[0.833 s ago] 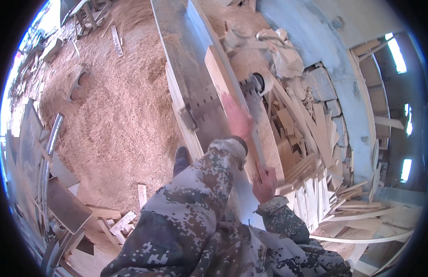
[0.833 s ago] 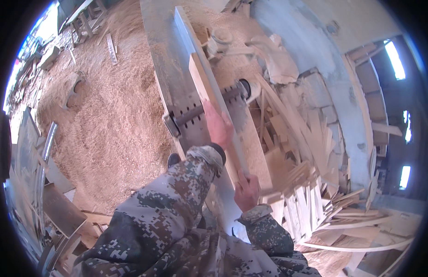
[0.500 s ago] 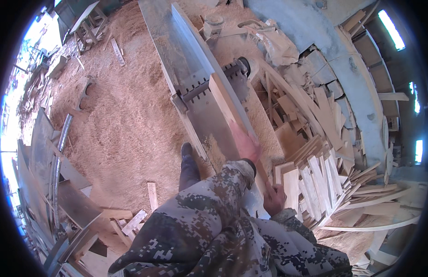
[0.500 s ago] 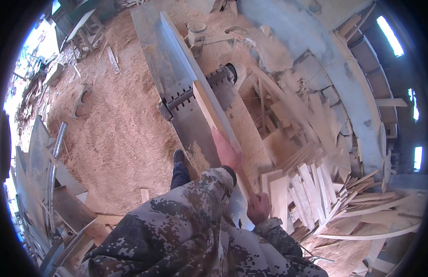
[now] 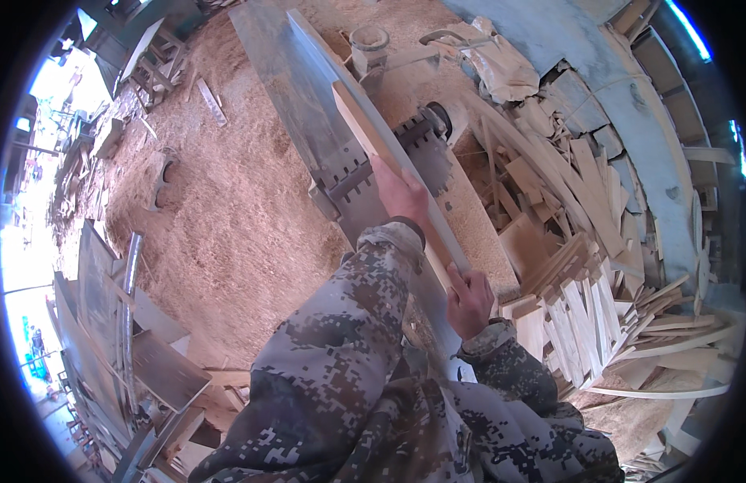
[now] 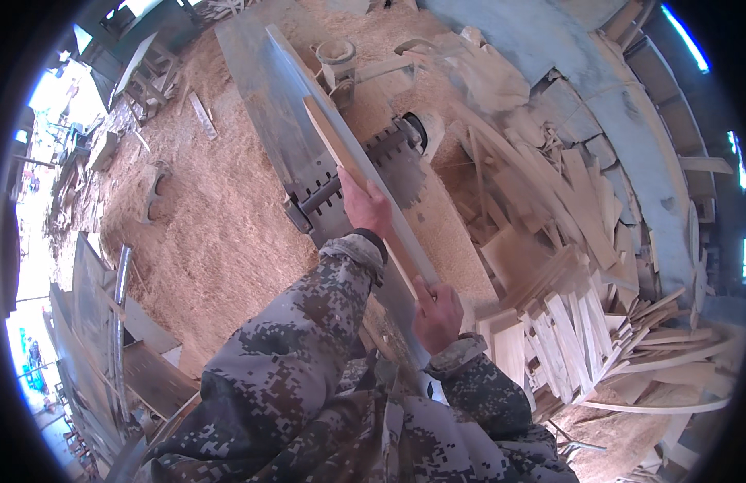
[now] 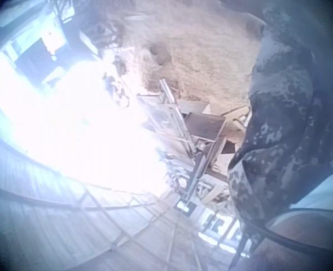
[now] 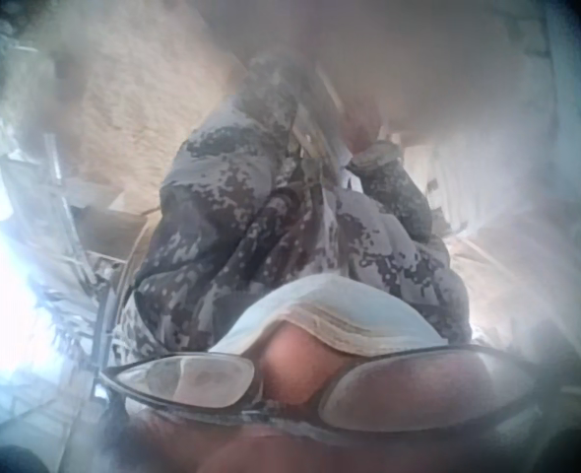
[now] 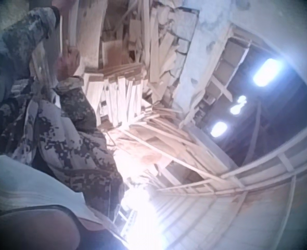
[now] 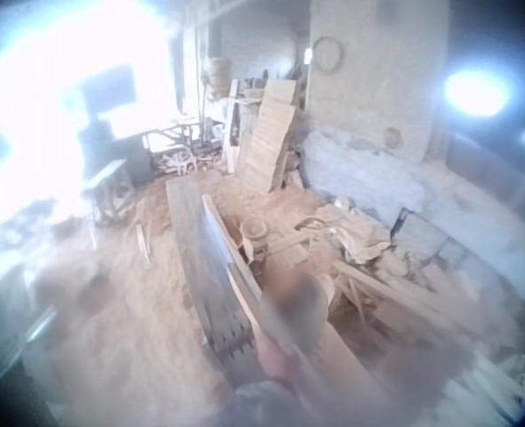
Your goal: The person repeatedly picks up wooden planks from a pile on the floor and feeds them through a table saw to cut them into smaller pieces. The cut pieces are placed back onto the pile. The process is repeated multiple times throughout the clip.
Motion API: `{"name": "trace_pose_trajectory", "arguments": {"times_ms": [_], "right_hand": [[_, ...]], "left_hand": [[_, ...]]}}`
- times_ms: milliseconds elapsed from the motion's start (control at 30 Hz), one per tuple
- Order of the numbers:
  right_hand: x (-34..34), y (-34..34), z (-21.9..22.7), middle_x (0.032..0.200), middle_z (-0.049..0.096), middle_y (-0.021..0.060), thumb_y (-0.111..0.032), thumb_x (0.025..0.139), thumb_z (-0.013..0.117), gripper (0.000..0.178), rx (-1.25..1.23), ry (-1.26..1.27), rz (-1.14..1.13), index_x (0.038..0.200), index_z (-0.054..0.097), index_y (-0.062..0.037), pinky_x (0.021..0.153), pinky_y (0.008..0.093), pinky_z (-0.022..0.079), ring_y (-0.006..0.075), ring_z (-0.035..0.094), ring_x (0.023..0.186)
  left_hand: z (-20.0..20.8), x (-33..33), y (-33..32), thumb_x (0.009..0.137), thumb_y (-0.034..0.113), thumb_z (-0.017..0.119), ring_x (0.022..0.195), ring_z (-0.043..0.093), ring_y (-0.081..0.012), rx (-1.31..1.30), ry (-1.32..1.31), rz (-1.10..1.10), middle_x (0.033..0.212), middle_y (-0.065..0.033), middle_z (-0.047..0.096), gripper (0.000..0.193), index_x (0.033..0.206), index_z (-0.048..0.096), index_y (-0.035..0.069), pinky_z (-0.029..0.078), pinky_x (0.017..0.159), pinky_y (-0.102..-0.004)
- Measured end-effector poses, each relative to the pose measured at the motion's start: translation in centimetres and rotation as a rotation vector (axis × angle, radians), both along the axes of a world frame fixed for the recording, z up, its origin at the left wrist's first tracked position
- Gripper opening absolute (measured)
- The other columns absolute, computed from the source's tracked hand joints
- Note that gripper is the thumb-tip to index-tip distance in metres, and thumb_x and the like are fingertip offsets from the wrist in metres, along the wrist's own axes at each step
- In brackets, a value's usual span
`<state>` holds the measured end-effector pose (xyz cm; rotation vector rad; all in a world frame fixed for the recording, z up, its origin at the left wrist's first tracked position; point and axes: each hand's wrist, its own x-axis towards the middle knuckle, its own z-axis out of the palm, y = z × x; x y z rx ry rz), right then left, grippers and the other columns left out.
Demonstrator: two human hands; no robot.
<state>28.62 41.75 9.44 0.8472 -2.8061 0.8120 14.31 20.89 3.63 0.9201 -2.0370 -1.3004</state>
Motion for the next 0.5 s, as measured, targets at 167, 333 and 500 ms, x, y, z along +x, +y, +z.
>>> {"name": "trace_pose_trajectory", "arguments": {"times_ms": [167,333,500], "right_hand": [[-2.4,-3.0,0.2,0.100,0.060,0.0118,0.002,0.082,0.071,0.056,0.019,0.021,0.013,0.138,0.070,-0.0060,0.082,0.0459,0.052,0.0333,0.061,0.092],[-5.7,-7.0,-0.3,0.096,0.056,0.0115,0.006,0.080,0.069,0.057,-0.041,0.083,0.019,0.136,0.072,-0.0068,0.078,0.0461,0.053,0.0335,0.060,0.089],[-9.6,-11.6,-0.5,0.097,0.055,0.0118,0.006,0.081,0.069,0.056,-0.018,0.069,0.024,0.135,0.072,-0.0063,0.080,0.0457,0.053,0.0331,0.060,0.091]], "left_hand": [[0.3,-2.5,-2.8,0.099,0.011,0.059,0.143,0.050,-0.0506,0.000,0.041,0.024,0.152,-0.0375,0.050,0.072,0.160,0.030,-0.013,0.039,0.121,-0.0478],[1.0,-5.6,-7.2,0.098,0.005,0.057,0.124,0.059,-0.0566,0.013,0.080,-0.006,0.131,-0.0390,0.060,0.063,0.155,0.035,-0.009,0.048,0.106,-0.0541],[1.4,-9.4,-11.9,0.097,0.013,0.061,0.122,0.063,-0.0537,0.043,0.013,0.023,0.126,-0.0371,0.066,0.054,0.145,0.046,-0.008,0.049,0.105,-0.0533]]}}
